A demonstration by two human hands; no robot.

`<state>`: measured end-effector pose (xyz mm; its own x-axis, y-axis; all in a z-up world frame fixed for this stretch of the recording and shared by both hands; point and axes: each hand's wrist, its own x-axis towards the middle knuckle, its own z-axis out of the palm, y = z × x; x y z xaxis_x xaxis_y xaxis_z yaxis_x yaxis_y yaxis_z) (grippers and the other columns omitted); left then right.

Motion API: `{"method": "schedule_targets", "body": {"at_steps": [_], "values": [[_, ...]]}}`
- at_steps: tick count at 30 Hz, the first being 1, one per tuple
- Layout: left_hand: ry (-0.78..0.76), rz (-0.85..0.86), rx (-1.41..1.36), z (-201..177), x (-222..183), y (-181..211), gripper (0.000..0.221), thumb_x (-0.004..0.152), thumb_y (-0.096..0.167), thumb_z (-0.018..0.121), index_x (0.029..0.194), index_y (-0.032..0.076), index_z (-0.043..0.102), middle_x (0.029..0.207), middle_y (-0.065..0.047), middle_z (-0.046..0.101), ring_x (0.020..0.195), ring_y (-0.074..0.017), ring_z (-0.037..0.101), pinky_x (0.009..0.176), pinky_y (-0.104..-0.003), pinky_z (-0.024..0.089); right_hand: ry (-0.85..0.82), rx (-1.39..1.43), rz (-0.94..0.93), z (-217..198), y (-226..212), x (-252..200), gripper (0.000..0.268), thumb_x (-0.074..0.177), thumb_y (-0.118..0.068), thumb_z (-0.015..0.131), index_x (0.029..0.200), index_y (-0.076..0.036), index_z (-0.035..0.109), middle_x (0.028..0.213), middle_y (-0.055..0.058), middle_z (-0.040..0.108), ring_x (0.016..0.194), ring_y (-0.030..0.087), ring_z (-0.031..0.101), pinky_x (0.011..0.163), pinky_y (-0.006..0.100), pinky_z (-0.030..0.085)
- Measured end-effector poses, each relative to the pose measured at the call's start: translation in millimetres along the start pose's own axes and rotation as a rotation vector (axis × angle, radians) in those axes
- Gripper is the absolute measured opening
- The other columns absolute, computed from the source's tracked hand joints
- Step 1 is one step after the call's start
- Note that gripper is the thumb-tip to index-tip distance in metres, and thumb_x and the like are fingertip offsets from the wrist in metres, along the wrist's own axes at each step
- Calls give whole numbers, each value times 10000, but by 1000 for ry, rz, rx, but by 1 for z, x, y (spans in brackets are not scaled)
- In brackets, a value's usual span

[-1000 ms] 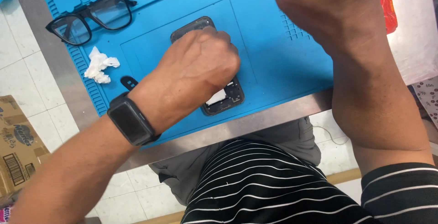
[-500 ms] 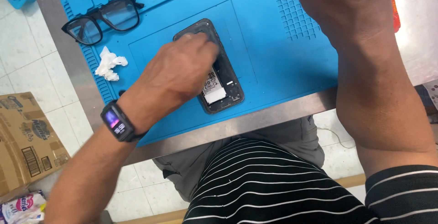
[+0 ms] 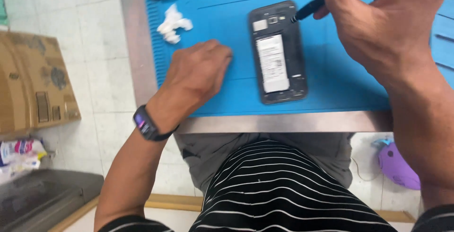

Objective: Fastening multiple small screws into the internal chassis of a smartphone using a precision screwdriver to finalize assembly.

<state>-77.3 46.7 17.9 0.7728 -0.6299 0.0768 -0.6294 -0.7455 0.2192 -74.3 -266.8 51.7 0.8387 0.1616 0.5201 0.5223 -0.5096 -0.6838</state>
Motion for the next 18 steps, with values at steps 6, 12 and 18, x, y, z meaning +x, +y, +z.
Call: {"method": "schedule_targets", "body": {"at_steps": [6,12,18], "values": [[-48,76,-100,-15,-1,-1,262,1084,-9,520,837,78,513,731,-68,435,606,-271,429,487,-453,344,-9,289,119,11,11,-1,171,1332,254,559,1173,228,615,1079,296,660,918,367,747,863,415,726],[71,151,-134,-10,-8,-4,124,1073,59,686,1176,-1,722,940,-111,626,767,-306,614,656,-440,550,-49,342,149,9,25,-6,206,1482,94,557,1306,197,592,1176,296,632,1051,384,726,940,447,741],[52,162,-130,-10,-1,2,134,1035,92,761,1151,24,748,927,-103,630,747,-309,599,614,-445,548,-15,353,191,13,18,-2,168,1423,155,554,1259,177,584,1133,274,650,998,350,747,902,423,759]]}}
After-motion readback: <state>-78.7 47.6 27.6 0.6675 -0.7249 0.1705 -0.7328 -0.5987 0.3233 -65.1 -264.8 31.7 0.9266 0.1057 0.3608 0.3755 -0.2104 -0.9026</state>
